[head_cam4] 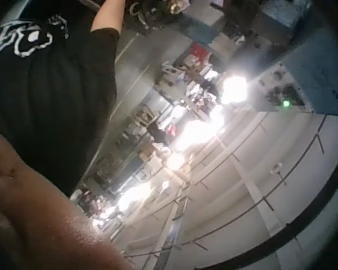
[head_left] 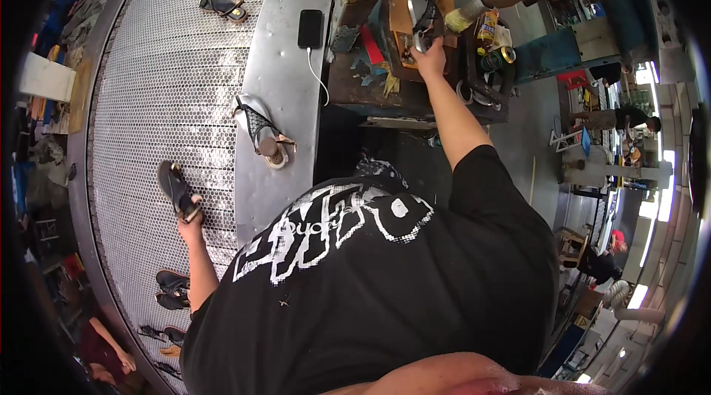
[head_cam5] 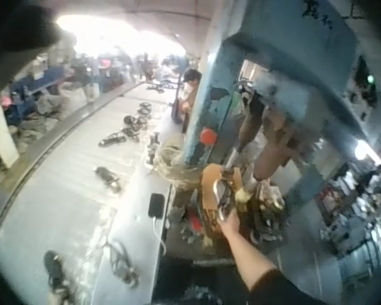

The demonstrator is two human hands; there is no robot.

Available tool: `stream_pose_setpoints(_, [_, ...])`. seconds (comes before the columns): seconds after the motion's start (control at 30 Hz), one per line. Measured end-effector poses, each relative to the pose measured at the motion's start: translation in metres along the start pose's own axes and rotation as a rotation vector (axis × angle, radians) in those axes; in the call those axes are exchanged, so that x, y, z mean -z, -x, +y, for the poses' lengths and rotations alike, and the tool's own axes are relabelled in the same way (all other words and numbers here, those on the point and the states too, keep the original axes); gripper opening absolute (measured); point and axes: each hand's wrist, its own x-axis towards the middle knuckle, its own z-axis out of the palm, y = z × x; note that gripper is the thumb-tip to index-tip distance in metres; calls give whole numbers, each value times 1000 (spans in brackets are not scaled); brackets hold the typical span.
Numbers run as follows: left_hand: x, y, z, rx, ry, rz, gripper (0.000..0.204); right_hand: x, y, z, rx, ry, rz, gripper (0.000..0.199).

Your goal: The person repeatedly picks up sandals from a conveyor belt, fits them onto shoe lasts, presses them with a shoemaking machine, and removes them.

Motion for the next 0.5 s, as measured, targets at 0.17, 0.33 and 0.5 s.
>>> stream_pose_setpoints(0.17, [-47, 52, 91, 357, 1177, -272, 36, 6, 92, -39, -26, -121, 14, 74])
stream_pose_setpoints(0.33, [-141, 205, 212, 208, 958, -975, 53, 45, 177, -136, -62, -689, -287, 57])
stream_pose_setpoints(0.5, [-205, 214, 292, 402, 985, -1171, 42, 43, 199, -175, 132, -984, -676, 62])
